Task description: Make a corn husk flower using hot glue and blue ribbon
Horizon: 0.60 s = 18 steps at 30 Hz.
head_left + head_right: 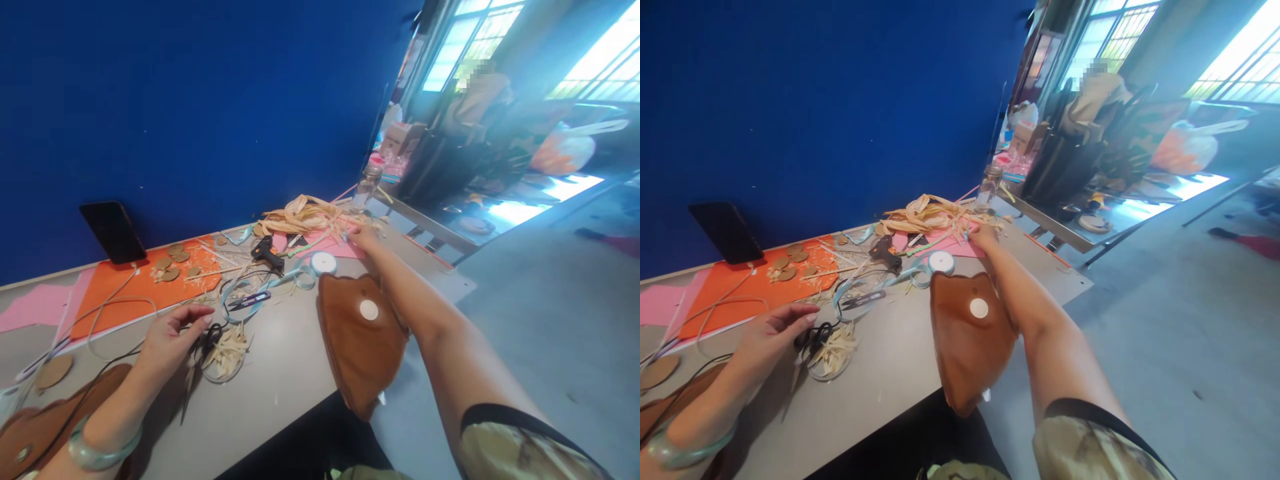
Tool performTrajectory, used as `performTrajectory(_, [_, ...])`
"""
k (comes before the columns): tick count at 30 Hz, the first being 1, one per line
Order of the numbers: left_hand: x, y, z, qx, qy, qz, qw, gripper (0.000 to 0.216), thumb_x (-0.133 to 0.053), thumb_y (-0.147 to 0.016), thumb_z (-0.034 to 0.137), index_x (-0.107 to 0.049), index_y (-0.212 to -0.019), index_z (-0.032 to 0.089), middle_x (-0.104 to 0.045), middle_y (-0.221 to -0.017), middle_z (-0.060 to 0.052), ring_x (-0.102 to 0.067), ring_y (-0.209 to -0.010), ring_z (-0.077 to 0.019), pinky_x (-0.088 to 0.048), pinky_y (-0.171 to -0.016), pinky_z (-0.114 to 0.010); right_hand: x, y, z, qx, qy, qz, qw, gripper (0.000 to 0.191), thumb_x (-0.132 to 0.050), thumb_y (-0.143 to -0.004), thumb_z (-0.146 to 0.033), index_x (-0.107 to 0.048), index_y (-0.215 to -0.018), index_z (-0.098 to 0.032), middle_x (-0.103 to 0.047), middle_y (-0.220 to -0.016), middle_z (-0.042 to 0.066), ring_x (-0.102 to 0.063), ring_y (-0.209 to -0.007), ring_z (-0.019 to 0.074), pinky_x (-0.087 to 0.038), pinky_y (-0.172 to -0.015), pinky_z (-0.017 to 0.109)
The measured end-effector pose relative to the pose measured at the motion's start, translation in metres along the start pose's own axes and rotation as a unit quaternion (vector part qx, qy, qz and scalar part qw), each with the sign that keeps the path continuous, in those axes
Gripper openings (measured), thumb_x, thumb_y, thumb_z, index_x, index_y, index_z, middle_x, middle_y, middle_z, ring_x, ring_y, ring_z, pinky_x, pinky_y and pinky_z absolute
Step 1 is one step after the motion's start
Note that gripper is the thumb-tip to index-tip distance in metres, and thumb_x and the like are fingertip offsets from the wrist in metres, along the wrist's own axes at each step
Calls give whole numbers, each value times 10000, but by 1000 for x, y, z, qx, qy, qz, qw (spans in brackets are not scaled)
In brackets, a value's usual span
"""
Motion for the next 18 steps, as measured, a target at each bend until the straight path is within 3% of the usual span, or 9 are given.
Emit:
performTrajectory(12, [-2, 1, 2, 6, 4, -1, 1000, 449, -709, -668, 507, -690, -937, 147, -714, -854, -84, -638, -775, -209, -475, -691, -298, 22, 4, 0, -4, -39, 46, 998, 148, -598, -740, -227, -700, -813, -149, -681, -683, 44, -608, -618, 142, -404, -583, 217])
performTrajectory(18, [-2, 3, 9, -7, 2, 3, 1000, 439, -714, -649, 519, -698, -896, 156, -711, -834, -76, -636, -773, -214, -478, -702, -301, 24, 15, 5, -15, -53, 44, 998, 144, -599, -728, -240, -684, -784, -138, -654, -628, 36, -593, -585, 144, -389, -543, 218])
Point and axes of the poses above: each hand's wrist, its own y-axis away from the middle knuckle, its own x-axis out of the back of the hand, z = x × y, the point moved 4 cm from there along -y, towards the middle knuckle
